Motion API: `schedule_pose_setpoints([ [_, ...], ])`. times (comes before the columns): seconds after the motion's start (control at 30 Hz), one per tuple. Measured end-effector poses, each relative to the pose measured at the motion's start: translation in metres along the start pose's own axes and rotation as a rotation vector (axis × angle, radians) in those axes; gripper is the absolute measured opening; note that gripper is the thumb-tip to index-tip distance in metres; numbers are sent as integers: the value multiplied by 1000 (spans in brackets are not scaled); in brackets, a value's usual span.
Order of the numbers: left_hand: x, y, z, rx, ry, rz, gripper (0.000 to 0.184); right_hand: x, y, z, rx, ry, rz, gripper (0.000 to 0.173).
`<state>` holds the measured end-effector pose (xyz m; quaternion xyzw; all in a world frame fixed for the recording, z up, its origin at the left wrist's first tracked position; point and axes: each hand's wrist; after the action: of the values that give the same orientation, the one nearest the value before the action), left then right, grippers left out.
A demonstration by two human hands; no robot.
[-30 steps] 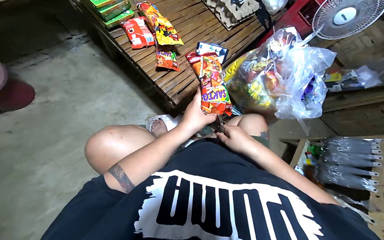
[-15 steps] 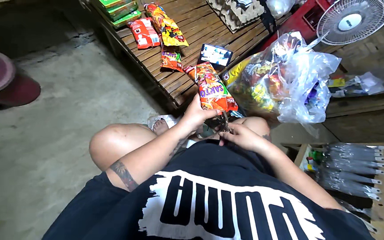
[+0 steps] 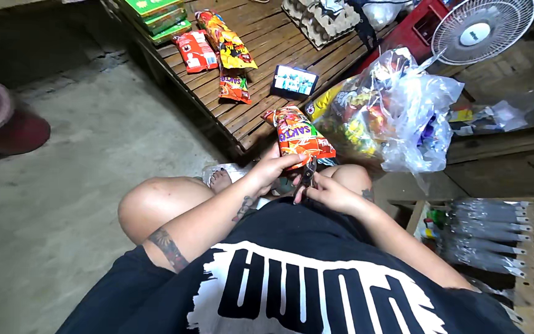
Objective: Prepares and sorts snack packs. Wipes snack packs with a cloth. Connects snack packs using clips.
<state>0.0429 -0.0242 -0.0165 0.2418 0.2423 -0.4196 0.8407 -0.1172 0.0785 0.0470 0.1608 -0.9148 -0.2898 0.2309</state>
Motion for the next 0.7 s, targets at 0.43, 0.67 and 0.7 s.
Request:
schedule_pose_setpoints([
  [0.43,63,-58,-7,-80,17,402,72,27,-132,12,-86,-102,39,37],
  [0.67,82,-82,-45,91,-58,395,68,33,-159,25,-36,-346,15,32],
  [0.7,78,-80,-49,93,-78,357,63,33,-158,27,-29,-384,6,31],
])
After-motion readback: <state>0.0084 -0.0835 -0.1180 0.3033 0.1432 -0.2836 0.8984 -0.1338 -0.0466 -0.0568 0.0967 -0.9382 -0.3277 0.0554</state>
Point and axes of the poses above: each hand's wrist, its own y-axis away from the middle knuckle, its own x-axis out of the back of the hand, z = x × y, and after that the axes turned 3 degrees about -z, right-handed
